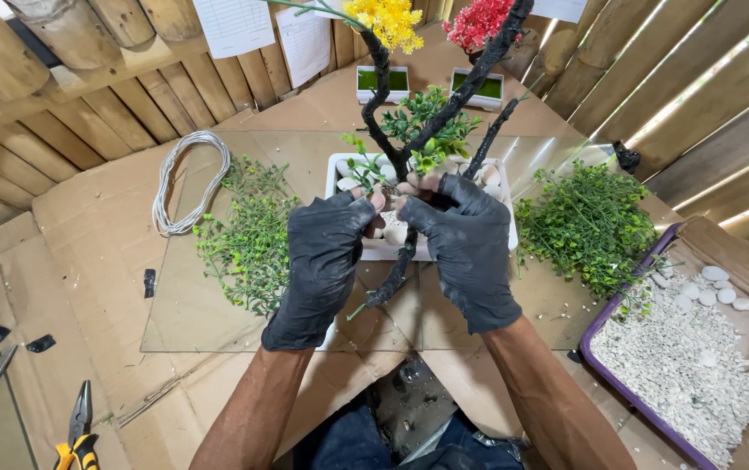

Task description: The person arranges small artificial green plants into the branches of a black artificial tree in a white rectangular pot. They pick up individual plant pieces from a pile on the table and insert them into the tree's branches.

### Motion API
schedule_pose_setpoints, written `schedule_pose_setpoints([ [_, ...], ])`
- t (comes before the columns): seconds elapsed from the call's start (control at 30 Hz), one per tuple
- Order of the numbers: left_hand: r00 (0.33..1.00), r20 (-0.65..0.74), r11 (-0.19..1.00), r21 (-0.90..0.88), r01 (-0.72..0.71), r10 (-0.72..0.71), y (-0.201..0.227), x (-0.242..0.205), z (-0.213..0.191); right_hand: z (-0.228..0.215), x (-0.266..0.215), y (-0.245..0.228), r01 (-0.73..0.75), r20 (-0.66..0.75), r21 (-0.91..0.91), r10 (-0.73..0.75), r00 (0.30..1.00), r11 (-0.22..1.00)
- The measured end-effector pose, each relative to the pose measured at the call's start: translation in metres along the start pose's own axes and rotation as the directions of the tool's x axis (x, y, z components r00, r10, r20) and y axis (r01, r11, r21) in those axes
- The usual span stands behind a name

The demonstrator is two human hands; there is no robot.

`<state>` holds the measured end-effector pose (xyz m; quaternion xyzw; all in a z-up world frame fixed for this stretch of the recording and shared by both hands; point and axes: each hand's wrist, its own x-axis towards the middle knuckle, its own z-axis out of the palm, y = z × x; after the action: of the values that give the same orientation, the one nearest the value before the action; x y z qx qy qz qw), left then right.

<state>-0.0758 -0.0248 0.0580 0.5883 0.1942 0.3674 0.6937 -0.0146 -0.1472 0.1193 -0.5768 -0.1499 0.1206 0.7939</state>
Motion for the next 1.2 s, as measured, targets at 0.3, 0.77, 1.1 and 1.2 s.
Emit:
schedule_pose_setpoints([
  [0.3, 0.998, -0.055, 0.996, 0.071, 0.046, -0.043, 0.032, -0.017, 0.000, 0.000, 0.004, 0.006, 0.122, -0.088, -0.201, -0.142, 0.986, 0.972],
  [0.77, 0.989, 0.009, 0.967, -0.208, 0.149, -0.151, 0.027, -0.020, 0.013, 0.013, 0.005, 0.000, 0.093, 0.028, -0.205, -0.089, 0.996, 0.974],
  [1.1, 0.995, -0.074, 0.996, -0.062, -0.067, 0.062, 0.041, -0.021, 0.010, 0.019, 0.007, -0.004, 0.010, 0.116, -0.316, 0.028, 0.993, 0.949],
  [1.2, 0.978, -0.060, 0.979, 0.059, -0.194, 0.197, 0.027, -0.016, 0.001, 0.018, 0.010, 0.000, 0.022, 0.148, -0.378, 0.037, 0.988, 0.926],
])
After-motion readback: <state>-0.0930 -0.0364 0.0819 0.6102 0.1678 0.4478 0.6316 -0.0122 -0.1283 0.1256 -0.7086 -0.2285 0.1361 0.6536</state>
